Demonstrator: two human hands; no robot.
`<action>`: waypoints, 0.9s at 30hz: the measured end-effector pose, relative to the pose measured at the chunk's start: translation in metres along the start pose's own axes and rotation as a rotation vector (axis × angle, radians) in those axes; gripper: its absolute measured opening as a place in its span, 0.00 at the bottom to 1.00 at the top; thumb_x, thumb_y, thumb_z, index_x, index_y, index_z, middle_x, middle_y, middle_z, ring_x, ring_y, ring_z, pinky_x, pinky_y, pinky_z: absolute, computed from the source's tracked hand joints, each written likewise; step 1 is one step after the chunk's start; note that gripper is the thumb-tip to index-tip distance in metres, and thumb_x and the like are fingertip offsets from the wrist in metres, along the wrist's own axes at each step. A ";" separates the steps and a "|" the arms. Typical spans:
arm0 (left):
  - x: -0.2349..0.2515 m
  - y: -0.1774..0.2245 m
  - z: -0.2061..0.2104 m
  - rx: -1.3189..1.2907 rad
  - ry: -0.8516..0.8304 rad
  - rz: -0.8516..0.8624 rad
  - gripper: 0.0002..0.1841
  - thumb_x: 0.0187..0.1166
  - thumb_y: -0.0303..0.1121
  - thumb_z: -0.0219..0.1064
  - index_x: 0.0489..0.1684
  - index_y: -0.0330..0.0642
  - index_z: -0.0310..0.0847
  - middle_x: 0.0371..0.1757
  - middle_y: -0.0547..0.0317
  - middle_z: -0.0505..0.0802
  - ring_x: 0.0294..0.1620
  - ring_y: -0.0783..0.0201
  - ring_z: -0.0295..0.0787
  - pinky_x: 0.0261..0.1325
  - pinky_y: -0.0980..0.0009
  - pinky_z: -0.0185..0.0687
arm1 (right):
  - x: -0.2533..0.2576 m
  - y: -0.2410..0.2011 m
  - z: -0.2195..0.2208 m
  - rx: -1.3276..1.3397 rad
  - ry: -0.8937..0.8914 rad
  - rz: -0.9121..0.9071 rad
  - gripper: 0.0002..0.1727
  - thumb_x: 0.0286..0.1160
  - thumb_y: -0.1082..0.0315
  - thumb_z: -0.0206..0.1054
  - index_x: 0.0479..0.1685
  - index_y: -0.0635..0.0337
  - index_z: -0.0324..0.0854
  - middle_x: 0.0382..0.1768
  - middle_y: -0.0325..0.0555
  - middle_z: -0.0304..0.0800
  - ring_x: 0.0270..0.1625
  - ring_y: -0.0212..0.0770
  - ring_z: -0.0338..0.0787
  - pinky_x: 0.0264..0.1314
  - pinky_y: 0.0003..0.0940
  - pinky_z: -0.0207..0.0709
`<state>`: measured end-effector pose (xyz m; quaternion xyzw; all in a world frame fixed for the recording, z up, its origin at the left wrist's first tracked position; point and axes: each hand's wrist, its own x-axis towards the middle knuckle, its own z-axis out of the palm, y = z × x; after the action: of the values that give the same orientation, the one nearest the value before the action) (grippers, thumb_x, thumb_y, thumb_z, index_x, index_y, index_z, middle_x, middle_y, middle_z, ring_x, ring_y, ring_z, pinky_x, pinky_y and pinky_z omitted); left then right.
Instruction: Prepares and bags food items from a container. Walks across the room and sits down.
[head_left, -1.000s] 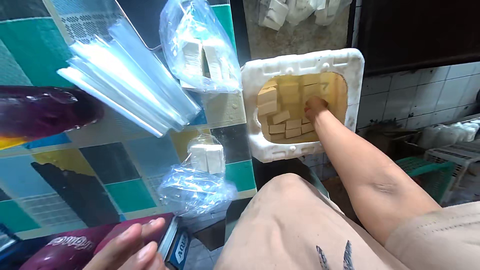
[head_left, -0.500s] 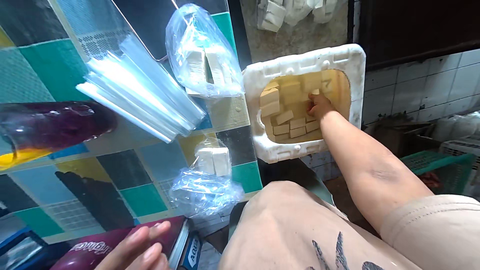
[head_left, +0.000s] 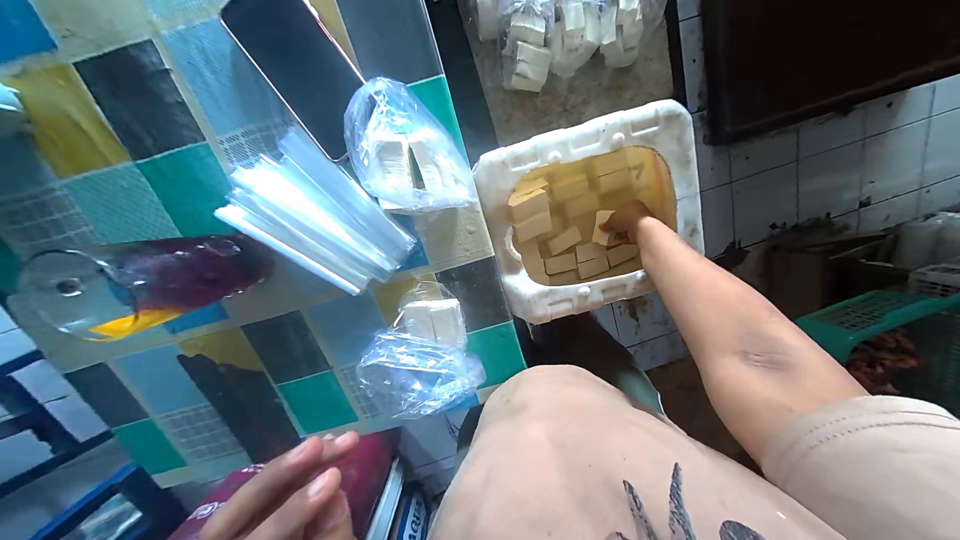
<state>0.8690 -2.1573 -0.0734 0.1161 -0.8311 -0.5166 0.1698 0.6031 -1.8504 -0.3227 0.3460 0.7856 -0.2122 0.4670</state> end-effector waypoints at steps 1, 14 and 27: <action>-0.001 0.001 -0.002 0.004 -0.009 0.007 0.15 0.90 0.35 0.56 0.62 0.61 0.88 0.66 0.85 0.88 0.66 0.77 0.86 0.69 0.78 0.82 | 0.000 0.000 -0.001 -0.069 0.030 -0.032 0.27 0.76 0.71 0.73 0.70 0.79 0.75 0.70 0.73 0.78 0.71 0.61 0.82 0.74 0.54 0.74; -0.004 0.024 0.003 0.085 -0.010 0.023 0.15 0.89 0.31 0.57 0.62 0.61 0.88 0.66 0.85 0.88 0.65 0.78 0.87 0.67 0.79 0.83 | 0.009 -0.030 -0.008 -0.446 0.113 -0.854 0.24 0.75 0.83 0.65 0.73 0.70 0.77 0.76 0.73 0.75 0.80 0.73 0.74 0.79 0.67 0.70; -0.014 0.068 0.050 0.131 0.108 -0.003 0.14 0.87 0.33 0.60 0.60 0.60 0.89 0.66 0.83 0.88 0.63 0.76 0.88 0.65 0.78 0.85 | 0.023 -0.047 -0.001 -0.678 -0.089 -0.906 0.20 0.79 0.73 0.69 0.68 0.71 0.79 0.66 0.73 0.83 0.72 0.73 0.81 0.73 0.71 0.72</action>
<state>0.8604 -2.0813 -0.0347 0.1556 -0.8527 -0.4543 0.2056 0.5601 -1.8732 -0.3418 -0.2043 0.8594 -0.1417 0.4469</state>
